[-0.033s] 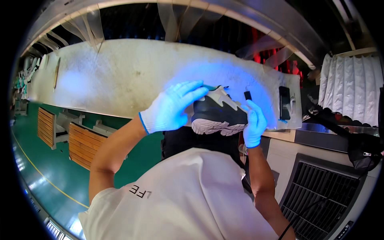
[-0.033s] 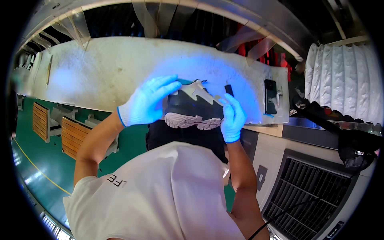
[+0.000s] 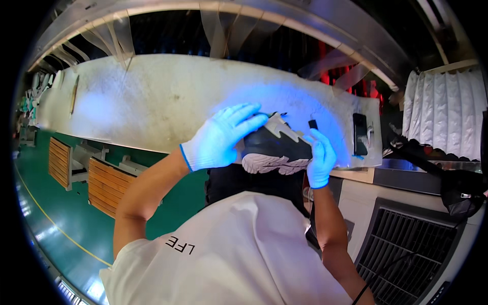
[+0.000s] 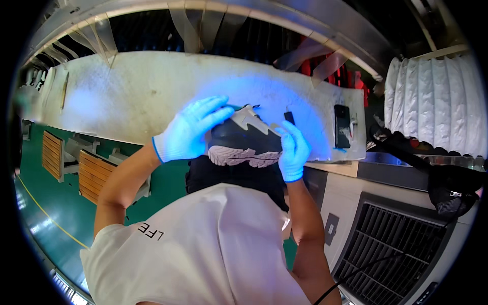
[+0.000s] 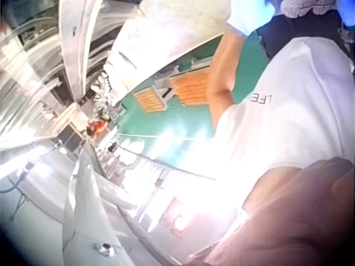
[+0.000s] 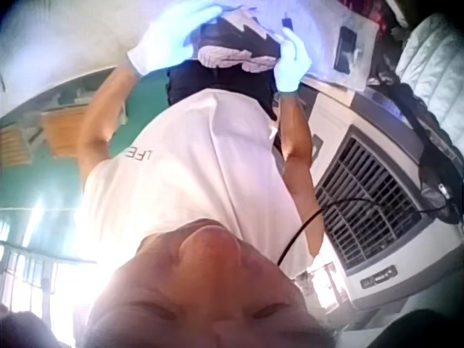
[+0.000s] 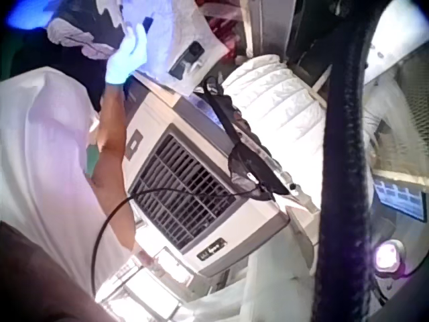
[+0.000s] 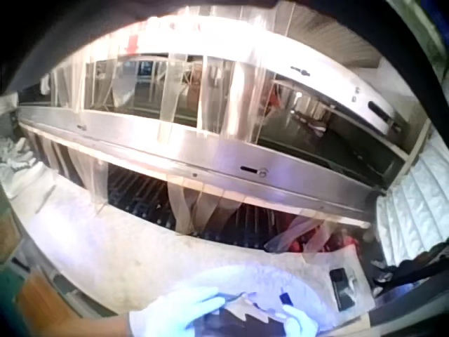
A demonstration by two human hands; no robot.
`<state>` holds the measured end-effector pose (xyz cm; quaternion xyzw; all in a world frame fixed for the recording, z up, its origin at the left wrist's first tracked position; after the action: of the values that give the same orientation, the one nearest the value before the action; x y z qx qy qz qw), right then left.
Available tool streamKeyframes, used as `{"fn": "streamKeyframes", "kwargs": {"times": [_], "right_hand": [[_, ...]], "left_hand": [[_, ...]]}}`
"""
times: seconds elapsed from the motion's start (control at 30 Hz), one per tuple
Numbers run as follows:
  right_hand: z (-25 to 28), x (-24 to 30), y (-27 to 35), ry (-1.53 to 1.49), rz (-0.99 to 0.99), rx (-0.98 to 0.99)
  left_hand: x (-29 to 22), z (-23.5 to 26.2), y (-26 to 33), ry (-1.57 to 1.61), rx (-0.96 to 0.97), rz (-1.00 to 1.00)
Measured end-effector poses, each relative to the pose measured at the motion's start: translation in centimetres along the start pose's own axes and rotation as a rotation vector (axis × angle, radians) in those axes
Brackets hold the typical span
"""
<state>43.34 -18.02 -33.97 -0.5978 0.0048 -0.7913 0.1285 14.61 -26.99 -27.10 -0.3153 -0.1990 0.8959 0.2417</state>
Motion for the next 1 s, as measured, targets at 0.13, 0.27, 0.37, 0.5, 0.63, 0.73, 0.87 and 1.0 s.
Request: {"fn": "streamKeyframes", "kwargs": {"times": [0.13,0.27,0.37,0.5,0.63,0.73,0.87,1.0], "right_hand": [[-0.5,-0.1,-1.8,-0.050,0.065,0.001],[-1.3,-0.4,-5.1,-0.053,-0.020,0.112],[-6.0,-3.6,-4.4,-0.749,-0.552,0.239],[-13.4,-3.8,-4.6,-1.381,-0.331,0.552],[-8.7,3.8,-0.9,-1.070,-0.690,0.290],[-4.0,5.9,-3.0,-0.759,-0.133,0.349],[-0.6,11.4,-3.5,-0.743,0.227,0.487],[-1.6,10.9,-4.2,-0.839,0.283,0.553]], "left_hand": [[-0.3,-1.4,-1.9,0.014,0.046,-0.116],[-0.3,-1.0,-4.9,0.001,0.306,0.035],[-6.6,4.6,-9.5,0.009,0.282,0.055],[-10.4,3.3,-11.9,-0.150,0.435,0.226],[-10.9,2.6,-11.6,-0.314,0.476,0.396],[-11.4,2.3,-11.7,-0.323,0.495,0.523],[-13.4,2.0,-12.6,-0.346,0.545,0.736],[-14.2,0.7,-12.8,-0.391,0.446,0.608]]}}
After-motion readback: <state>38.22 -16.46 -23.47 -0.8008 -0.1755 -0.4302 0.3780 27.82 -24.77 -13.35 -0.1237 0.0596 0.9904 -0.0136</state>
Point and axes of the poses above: each hand's wrist, its own y-axis away from the middle knuckle, its own z-axis out of the back of the hand, x = y × z, the point moved 10 cm from there along -y, towards the middle knuckle, and after that the axes turned 4 degrees about -z, right-handed, at the moved point
